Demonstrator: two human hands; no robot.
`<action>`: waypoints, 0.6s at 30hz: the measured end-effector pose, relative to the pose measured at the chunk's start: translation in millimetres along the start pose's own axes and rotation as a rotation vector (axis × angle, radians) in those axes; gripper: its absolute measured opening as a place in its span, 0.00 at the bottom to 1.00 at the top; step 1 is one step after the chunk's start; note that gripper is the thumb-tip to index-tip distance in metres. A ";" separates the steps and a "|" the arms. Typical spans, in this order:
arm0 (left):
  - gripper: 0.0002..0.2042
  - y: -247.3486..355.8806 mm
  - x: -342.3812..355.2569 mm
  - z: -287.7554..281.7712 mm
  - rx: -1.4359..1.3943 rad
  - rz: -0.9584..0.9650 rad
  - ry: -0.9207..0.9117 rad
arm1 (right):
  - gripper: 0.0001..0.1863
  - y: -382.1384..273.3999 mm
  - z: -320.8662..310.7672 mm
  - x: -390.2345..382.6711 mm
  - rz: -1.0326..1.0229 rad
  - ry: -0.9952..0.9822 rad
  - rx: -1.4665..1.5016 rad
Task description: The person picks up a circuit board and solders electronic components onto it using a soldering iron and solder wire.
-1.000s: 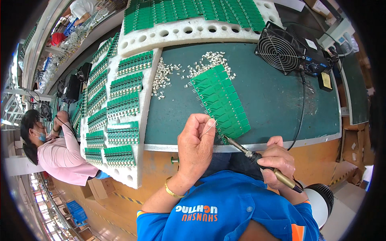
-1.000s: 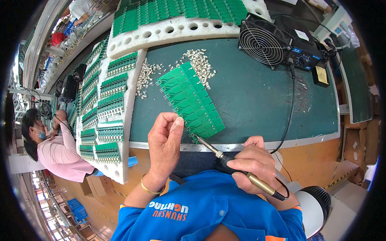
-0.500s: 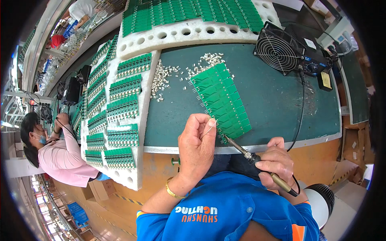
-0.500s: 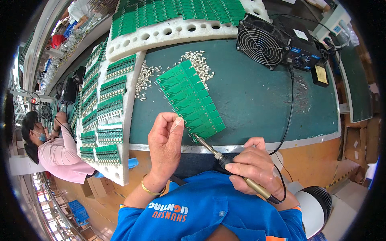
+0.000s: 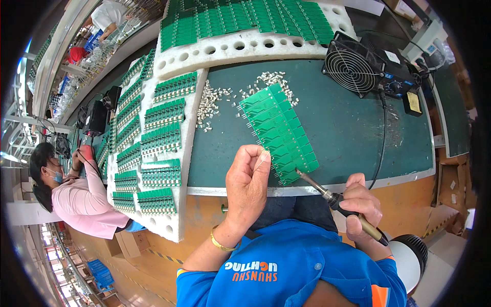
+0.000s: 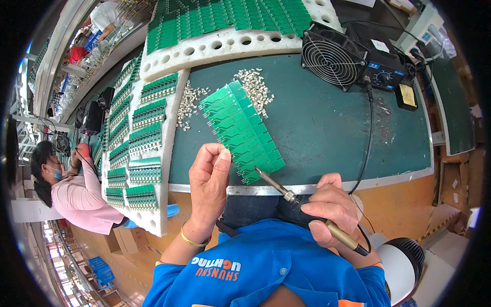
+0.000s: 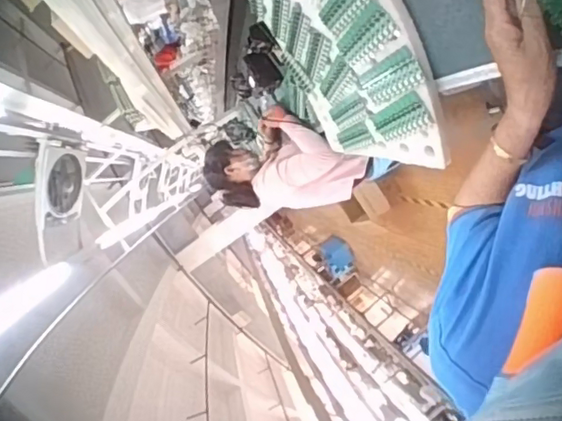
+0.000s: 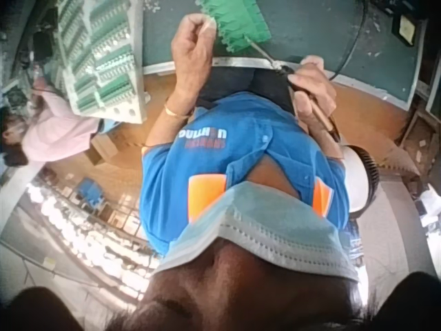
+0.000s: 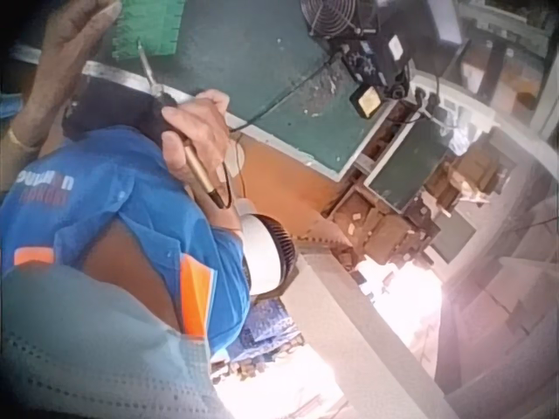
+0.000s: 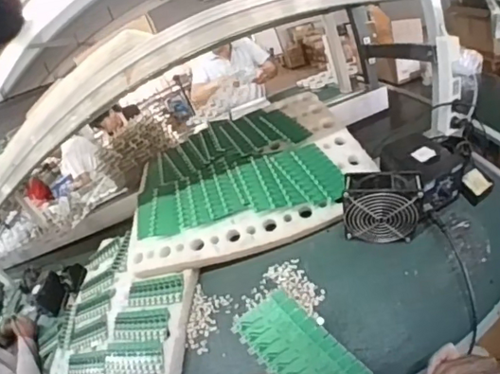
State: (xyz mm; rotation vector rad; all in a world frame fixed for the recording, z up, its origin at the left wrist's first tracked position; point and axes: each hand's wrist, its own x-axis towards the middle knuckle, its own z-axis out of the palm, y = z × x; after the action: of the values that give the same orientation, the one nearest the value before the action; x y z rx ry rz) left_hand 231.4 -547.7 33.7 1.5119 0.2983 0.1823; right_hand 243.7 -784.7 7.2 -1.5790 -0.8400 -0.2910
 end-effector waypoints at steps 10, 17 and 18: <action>0.03 0.4 -1.7 0.2 0.029 0.093 -0.005 | 0.11 2.4 7.8 3.8 0.013 -0.084 0.066; 0.04 0.9 -2.1 3.3 0.080 0.123 0.025 | 0.11 -0.4 6.9 6.5 -0.001 -0.108 0.022; 0.04 0.7 -1.8 3.9 0.087 0.123 0.035 | 0.11 -1.3 6.5 6.8 0.009 -0.118 0.011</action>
State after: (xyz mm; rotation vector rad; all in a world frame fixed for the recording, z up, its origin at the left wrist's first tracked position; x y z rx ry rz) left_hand 231.0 -551.9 34.6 1.6161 0.2441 0.2967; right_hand 245.8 -776.3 11.1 -1.6008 -0.9234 -0.1880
